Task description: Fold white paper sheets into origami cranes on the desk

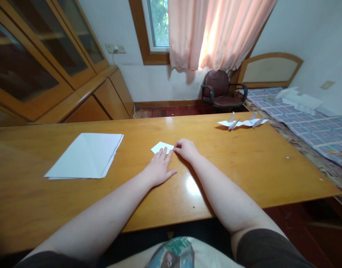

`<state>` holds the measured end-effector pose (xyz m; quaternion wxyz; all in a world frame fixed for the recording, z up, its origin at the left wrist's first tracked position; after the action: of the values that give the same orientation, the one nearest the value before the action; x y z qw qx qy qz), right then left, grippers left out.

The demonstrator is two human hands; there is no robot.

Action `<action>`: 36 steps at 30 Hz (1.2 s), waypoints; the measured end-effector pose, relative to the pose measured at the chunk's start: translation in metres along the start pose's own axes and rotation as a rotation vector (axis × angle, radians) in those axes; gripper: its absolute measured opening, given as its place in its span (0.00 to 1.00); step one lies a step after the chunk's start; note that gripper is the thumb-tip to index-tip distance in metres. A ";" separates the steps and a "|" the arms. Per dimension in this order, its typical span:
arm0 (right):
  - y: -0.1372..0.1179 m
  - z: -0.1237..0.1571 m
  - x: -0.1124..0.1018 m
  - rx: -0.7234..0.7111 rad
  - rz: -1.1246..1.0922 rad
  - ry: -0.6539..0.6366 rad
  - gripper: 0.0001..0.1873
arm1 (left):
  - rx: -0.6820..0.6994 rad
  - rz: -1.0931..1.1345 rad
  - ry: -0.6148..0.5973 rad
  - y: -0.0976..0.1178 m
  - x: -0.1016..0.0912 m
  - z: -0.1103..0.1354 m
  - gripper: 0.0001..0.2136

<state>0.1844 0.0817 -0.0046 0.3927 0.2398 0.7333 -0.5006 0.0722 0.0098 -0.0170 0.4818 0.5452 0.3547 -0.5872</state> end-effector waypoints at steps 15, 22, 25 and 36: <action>0.021 0.008 -0.024 0.116 0.074 0.070 0.13 | -0.005 -0.012 0.026 0.000 0.000 -0.001 0.42; 0.015 0.007 -0.016 0.027 0.031 -0.012 0.09 | -0.006 -0.008 0.006 0.001 0.004 -0.001 0.43; 0.015 0.007 -0.013 0.035 0.022 -0.031 0.09 | -0.010 -0.003 0.017 0.000 0.004 -0.001 0.42; 0.024 0.008 -0.018 0.074 0.115 -0.107 0.11 | -0.013 -0.008 0.002 0.000 0.005 -0.001 0.43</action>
<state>0.2150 0.0847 -0.0047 0.4504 0.2686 0.6773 -0.5160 0.0726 0.0103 -0.0222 0.4824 0.5414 0.3612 -0.5862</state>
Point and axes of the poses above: each hand's wrist, its own z-axis away from the middle knuckle, its own x-axis out of the palm, y = z × x, the point moved 9 cm from there along -z, towards the middle knuckle, and after that the axes turned 12 degrees about -x, right-handed, at the moved point
